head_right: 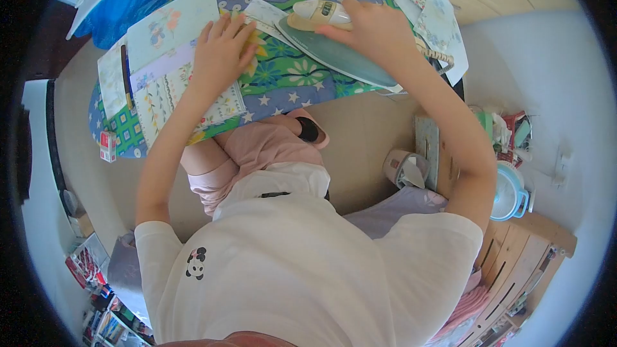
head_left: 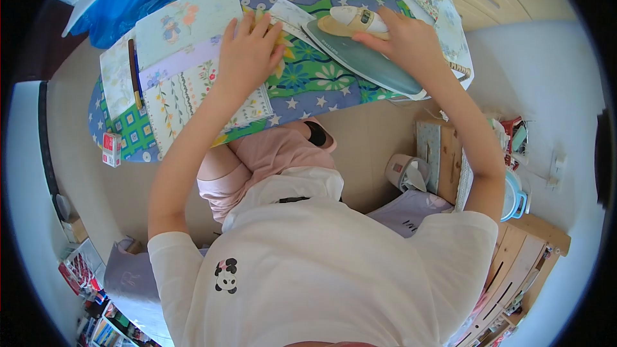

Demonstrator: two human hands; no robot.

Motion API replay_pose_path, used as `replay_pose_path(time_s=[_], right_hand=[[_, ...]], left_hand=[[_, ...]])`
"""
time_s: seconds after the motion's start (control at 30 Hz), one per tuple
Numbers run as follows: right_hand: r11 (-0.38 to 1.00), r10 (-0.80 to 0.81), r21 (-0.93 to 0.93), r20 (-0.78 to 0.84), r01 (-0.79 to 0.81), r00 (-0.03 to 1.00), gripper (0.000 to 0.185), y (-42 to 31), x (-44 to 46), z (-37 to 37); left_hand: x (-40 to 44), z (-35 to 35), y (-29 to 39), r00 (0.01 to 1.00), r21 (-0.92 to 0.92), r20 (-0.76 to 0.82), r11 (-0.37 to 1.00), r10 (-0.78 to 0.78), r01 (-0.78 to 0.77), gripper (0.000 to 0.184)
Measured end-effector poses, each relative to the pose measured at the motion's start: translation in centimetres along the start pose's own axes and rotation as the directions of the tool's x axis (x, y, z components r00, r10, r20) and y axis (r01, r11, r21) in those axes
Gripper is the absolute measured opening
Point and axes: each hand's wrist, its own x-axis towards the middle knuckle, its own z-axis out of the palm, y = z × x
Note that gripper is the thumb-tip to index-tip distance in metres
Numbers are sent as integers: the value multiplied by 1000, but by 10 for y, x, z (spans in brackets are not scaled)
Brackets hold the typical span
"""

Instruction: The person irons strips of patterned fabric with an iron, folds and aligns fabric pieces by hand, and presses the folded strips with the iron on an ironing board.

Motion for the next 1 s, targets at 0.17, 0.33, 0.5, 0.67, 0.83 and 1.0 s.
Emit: replay_pose_path(time_s=[0.17, 0.33, 0.5, 0.67, 0.83, 1.0], right_hand=[[994, 86, 51, 112, -93, 990, 61, 3, 0, -13], [898, 350, 227, 155, -378, 924, 60, 23, 4, -34], [928, 270, 239, 99, -286, 958, 57, 7, 14, -46], [955, 227, 150, 185, -255, 956, 53, -12, 21, -32], [980, 141, 124, 111, -155, 984, 51, -19, 18, -14], [982, 117, 135, 97, -129, 988, 50, -20, 18, -11]], left_hand=[[-2, 5, 0, 999, -31, -39, 1000, 5, -6, 36], [-3, 7, -6, 996, -132, -90, 991, 16, -28, 36], [-4, 7, -8, 1000, -233, -25, 972, -8, 2, 38], [-4, 12, -13, 997, -340, -65, 940, -51, 27, 43], [-5, 12, -15, 996, -332, -70, 943, -54, 28, 45], [-6, 10, -12, 995, -294, -75, 955, -66, 41, 45]])
